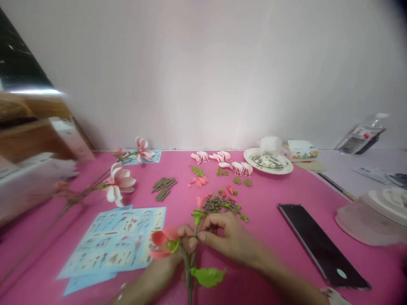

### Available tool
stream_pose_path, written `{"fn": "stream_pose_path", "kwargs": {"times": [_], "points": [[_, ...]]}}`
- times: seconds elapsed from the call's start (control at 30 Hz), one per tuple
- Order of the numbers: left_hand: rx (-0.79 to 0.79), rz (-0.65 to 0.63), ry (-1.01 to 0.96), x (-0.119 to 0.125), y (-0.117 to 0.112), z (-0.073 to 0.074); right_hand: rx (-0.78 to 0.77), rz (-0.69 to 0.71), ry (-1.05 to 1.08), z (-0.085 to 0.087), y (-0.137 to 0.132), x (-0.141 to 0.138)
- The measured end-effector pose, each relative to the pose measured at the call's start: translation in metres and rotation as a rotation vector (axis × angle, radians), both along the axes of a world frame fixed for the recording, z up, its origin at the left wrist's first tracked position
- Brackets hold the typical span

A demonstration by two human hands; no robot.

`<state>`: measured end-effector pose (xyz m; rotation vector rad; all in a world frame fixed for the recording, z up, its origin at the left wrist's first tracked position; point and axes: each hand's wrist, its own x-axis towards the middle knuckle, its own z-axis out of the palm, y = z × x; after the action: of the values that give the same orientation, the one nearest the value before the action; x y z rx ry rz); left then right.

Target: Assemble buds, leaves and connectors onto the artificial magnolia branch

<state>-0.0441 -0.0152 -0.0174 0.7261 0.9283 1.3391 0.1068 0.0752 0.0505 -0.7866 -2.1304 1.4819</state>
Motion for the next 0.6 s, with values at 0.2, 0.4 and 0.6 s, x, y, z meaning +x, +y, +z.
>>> {"fn": "stream_pose_path", "kwargs": {"times": [0.2,0.4,0.6], "points": [[-0.007,-0.026,-0.057,0.001,0.0,0.006,-0.205,0.013,0.047,-0.009,0.003,-0.001],[-0.003,-0.01,-0.001,0.002,0.0,0.012,-0.358,0.025,0.111,-0.01,0.003,-0.003],[-0.003,-0.01,0.057,0.002,0.001,0.012,-0.454,0.026,0.173,-0.007,0.001,-0.003]]}}
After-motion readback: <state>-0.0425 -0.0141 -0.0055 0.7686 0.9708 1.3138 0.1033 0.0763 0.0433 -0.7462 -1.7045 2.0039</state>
